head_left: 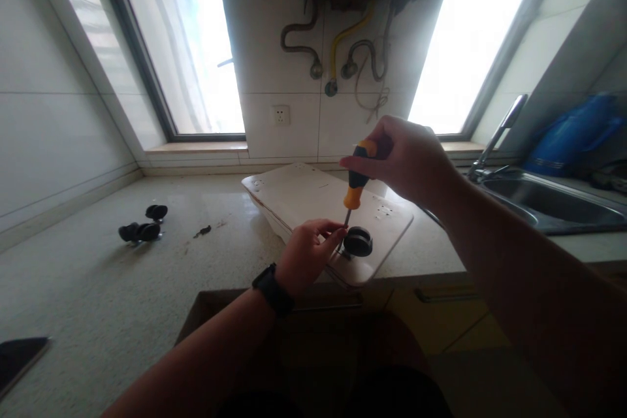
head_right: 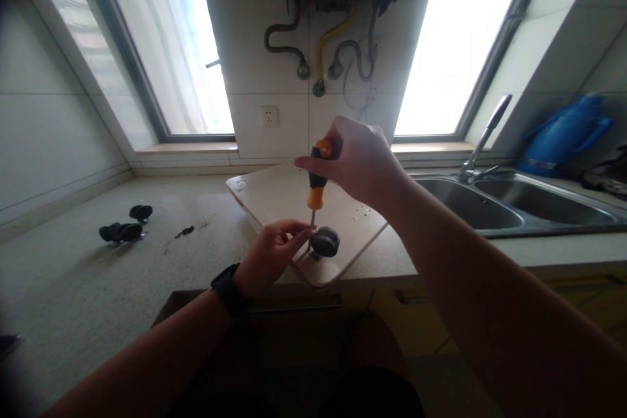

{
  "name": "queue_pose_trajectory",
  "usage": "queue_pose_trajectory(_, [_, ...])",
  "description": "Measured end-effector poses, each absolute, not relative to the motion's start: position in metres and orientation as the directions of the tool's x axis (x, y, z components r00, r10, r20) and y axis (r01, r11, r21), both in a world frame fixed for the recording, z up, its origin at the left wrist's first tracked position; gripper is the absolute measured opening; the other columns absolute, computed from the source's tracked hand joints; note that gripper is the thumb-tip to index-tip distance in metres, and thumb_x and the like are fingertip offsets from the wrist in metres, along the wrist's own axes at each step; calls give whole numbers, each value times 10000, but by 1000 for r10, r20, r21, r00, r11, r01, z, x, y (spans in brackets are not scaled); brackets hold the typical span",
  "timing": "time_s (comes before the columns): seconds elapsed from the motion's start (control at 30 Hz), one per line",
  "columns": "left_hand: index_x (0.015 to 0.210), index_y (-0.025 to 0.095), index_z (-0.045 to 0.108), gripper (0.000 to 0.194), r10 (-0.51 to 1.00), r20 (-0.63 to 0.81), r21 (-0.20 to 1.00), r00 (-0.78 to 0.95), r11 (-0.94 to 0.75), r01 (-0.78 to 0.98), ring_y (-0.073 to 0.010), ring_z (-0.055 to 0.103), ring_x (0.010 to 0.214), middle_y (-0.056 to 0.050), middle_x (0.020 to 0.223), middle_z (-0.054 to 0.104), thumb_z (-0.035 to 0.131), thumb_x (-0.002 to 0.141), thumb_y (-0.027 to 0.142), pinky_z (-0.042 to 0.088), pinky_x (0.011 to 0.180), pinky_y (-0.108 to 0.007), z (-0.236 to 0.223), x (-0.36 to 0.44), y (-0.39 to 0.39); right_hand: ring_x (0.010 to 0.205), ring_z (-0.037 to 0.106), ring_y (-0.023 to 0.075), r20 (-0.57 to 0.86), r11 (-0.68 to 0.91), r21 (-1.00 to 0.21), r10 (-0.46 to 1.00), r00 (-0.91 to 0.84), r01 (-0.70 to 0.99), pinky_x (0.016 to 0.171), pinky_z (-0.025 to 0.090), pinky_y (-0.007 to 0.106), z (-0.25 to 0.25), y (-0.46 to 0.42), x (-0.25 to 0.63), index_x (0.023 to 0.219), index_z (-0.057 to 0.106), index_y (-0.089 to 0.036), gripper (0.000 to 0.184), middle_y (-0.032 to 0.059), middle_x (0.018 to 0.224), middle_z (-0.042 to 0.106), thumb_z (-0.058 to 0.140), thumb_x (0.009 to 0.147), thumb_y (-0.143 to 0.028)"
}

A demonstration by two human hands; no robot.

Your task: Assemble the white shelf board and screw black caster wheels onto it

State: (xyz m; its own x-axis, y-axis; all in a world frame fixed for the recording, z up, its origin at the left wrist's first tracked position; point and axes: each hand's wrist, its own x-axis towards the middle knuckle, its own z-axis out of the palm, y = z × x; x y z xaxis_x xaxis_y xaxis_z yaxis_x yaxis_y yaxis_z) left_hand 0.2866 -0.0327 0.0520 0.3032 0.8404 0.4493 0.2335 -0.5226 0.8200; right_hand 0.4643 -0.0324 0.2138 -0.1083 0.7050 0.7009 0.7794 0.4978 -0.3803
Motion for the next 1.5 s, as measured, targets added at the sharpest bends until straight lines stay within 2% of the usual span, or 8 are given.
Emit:
queue_pose_trajectory(0.17, [1035,207,775,222,839,454,822,300,-524,220,-187,655,819,-44,957,764,678,954,390,473,743,-288,52,287,-32,641,569,191,714,453,-344,695,-84,822,552,427,344,211,-35,460,792,557,-225,452,46,744,647,801,708,-595])
queue_pose_trajectory(0.4, [1014,196,775,194,838,452,833,306,-519,191,-191,660,838,-45,957,766,669,959,349,479,750,-285,51,287,-32,1099,663,240,446,649,-696,726,-524,307,856,583,398,213,-25,480,1174,622,-269,355,70,1264,659,662,832,-355])
queue_pose_trajectory(0.67, [1047,211,781,246,837,445,823,318,-522,222,-175,643,793,-42,956,763,636,977,397,448,687,-271,55,287,-34,627,575,158,657,562,-428,731,-184,707,559,465,330,213,-32,469,868,663,-208,433,12,743,654,868,648,-520])
queue_pose_trajectory(0.87, [1011,202,779,263,841,449,830,303,-518,207,-178,634,785,-39,912,753,690,940,440,452,708,-280,56,287,-35,584,511,158,719,446,-317,689,-95,837,516,377,331,209,-35,455,738,526,-223,481,13,661,593,794,705,-621])
queue_pose_trajectory(1.0, [973,202,781,259,840,449,832,304,-517,203,-176,618,781,-33,907,750,668,956,434,443,710,-287,54,287,-33,839,670,199,584,652,-592,752,-305,474,708,541,368,210,-28,466,1066,625,-227,293,65,1043,700,644,847,-421])
queue_pose_trajectory(1.1, [988,200,783,260,842,451,835,298,-515,192,-180,622,795,-37,922,752,667,956,431,446,720,-292,52,287,-32,1084,674,213,496,669,-701,707,-504,248,943,549,399,213,-25,477,1254,620,-264,406,51,1301,644,614,848,-288])
queue_pose_trajectory(1.23, [1025,196,783,283,845,438,838,306,-507,203,-180,619,781,-46,928,756,639,969,433,442,690,-289,52,287,-32,1032,689,209,499,667,-652,736,-458,361,937,560,386,217,-27,479,1219,691,-240,386,50,1158,712,681,841,-319])
queue_pose_trajectory(1.5, [1079,199,773,262,846,432,824,313,-511,243,-180,628,778,-50,925,759,636,965,391,446,655,-269,52,287,-33,599,548,157,750,489,-356,658,-69,797,560,453,340,212,-35,459,767,618,-218,450,16,705,652,851,649,-584])
